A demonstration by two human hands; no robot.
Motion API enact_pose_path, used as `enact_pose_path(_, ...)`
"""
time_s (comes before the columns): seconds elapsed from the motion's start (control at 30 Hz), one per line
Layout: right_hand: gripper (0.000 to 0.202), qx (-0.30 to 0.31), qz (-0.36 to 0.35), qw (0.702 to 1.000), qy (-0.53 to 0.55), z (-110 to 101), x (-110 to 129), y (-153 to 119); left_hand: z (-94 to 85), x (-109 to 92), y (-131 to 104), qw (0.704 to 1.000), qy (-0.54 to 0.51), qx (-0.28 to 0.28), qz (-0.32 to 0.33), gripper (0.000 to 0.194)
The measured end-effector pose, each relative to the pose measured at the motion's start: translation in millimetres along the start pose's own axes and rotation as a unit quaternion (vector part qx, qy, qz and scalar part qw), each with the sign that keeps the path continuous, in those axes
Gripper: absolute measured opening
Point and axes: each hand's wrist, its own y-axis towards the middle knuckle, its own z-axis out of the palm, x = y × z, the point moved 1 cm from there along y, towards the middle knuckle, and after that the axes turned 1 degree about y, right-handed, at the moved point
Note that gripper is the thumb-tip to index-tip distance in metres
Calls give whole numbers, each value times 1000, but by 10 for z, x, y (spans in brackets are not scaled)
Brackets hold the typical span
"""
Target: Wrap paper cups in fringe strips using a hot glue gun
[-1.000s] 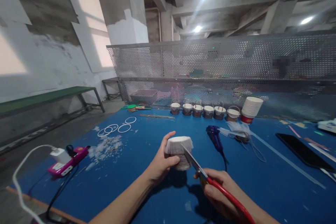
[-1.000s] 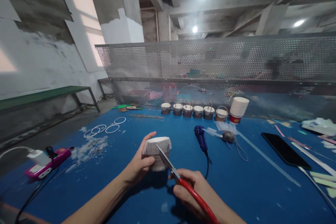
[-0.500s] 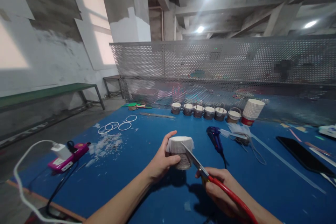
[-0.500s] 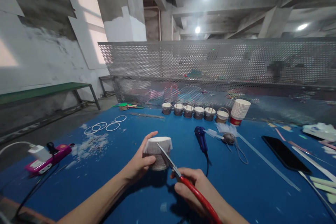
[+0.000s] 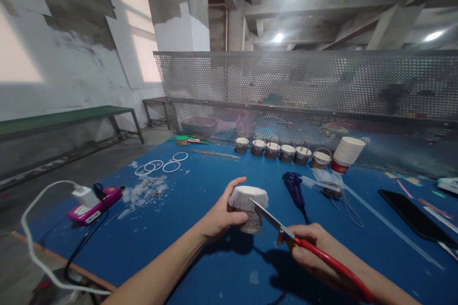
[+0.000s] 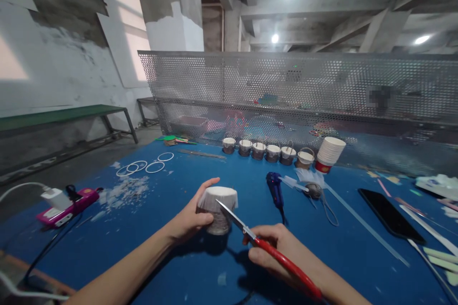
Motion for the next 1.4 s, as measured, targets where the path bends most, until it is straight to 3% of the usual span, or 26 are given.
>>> enact_pose_path(0.23,46,53,21,994,-88,-225,148,-40,30,-50,-14,999,13,27,-22,92)
enact_pose_path(0.4,49,78,19,991,-106,-272,208,-47,16,-40,-6,998,25,41,-42,96)
enact_pose_path(0.6,53,88,27,993,-77,-268,228,-17,15,-49,-9,997,25,52,-48,97)
enact_pose_path(0.93,59,119,98,983,99,-288,14,-21,6,-57,-9,995,33,63,-64,99)
enact_pose_path(1.4,53,147,95,984,34,-356,248,-66,-35,-50,22,989,68,110,-76,96)
